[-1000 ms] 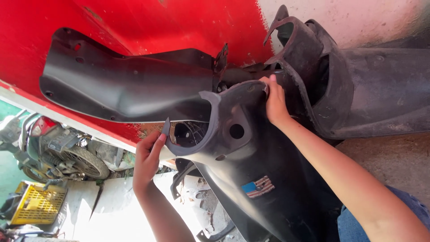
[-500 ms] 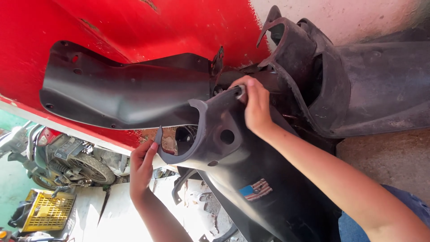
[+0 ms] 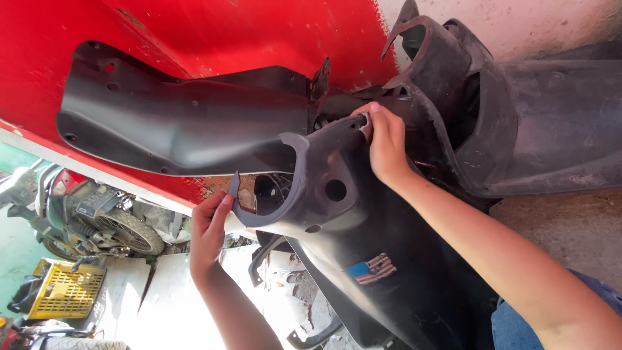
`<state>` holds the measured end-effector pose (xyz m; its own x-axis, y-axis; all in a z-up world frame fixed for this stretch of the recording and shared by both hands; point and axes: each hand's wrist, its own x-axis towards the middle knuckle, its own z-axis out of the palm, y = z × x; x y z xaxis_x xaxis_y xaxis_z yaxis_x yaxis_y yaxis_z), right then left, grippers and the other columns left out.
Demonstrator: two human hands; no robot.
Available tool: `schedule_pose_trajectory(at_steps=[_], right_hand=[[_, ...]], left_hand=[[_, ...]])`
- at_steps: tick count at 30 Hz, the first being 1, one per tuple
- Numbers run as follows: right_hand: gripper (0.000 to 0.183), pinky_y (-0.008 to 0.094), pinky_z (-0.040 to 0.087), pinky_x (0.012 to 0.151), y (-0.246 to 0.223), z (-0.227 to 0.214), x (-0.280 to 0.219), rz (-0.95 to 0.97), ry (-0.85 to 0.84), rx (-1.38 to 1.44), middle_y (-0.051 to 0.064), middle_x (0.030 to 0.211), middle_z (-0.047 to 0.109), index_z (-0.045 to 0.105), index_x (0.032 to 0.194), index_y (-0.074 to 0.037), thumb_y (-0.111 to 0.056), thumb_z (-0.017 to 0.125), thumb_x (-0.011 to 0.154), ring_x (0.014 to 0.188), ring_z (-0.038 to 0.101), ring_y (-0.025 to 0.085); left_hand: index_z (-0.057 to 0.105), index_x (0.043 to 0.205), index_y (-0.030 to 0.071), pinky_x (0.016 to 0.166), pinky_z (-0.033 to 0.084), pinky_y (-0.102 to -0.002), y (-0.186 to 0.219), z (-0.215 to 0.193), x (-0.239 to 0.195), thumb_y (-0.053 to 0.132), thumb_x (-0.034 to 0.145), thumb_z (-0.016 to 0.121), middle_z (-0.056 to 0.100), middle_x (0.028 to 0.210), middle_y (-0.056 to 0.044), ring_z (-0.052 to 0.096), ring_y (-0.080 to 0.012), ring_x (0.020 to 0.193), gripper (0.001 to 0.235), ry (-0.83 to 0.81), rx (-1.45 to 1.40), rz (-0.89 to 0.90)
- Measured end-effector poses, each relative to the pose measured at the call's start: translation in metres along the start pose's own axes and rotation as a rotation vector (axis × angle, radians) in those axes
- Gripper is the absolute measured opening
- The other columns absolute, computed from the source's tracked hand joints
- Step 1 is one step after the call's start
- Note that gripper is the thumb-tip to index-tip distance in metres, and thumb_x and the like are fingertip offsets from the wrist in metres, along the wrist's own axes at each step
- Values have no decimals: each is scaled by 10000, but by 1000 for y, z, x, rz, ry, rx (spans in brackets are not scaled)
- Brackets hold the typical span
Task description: The person sands a plastic motorcycle fairing panel with sandpaper.
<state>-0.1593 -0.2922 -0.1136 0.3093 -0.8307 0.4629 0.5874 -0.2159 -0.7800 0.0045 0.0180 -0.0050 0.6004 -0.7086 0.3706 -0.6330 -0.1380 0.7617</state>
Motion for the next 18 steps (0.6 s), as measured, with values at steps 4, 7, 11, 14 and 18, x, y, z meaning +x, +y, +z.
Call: schedule_pose_trajectory(at_steps=[4,7,11,14,18], right_hand=[[486,283,386,676,67,-30,8,7,-23,-44,-26,732,541,663,893,-5,-300,372,1148,715,458,81],[480,283,387,688,74,-30,14,21,-24,-64,-25,732,526,641,870,-4,-292,382,1154,725,453,79],[468,299,390,696,-42,2,3,-141,-105,-87,8,750,514,648,879,11,-256,381,1155,728,467,103],[475,304,416,684,-62,5,0,-266,-135,-243,51,738,526,685,923,22,-247,362,1144,707,511,127],[555,285,458,731,-8,-17,21,-261,-104,-275,67,760,609,692,916,14,-274,287,1162,731,582,126]], left_hand=[[599,843,-11,628,298,-246,0,4,0,201,1050,595,501,728,47,376,-53,707,297,-12,-28,-8],[596,841,-12,623,296,-245,3,2,1,198,1052,593,491,730,47,373,-51,706,297,-27,-26,10],[593,841,-13,626,309,-240,6,4,-3,193,1053,587,493,734,46,385,-48,712,295,-52,-48,22],[606,861,-14,621,320,-238,25,9,-4,191,1044,582,500,731,45,398,-49,707,276,-51,-33,22],[597,862,-14,613,325,-241,29,16,-6,197,1040,588,494,728,42,402,-49,709,276,-34,7,37]])
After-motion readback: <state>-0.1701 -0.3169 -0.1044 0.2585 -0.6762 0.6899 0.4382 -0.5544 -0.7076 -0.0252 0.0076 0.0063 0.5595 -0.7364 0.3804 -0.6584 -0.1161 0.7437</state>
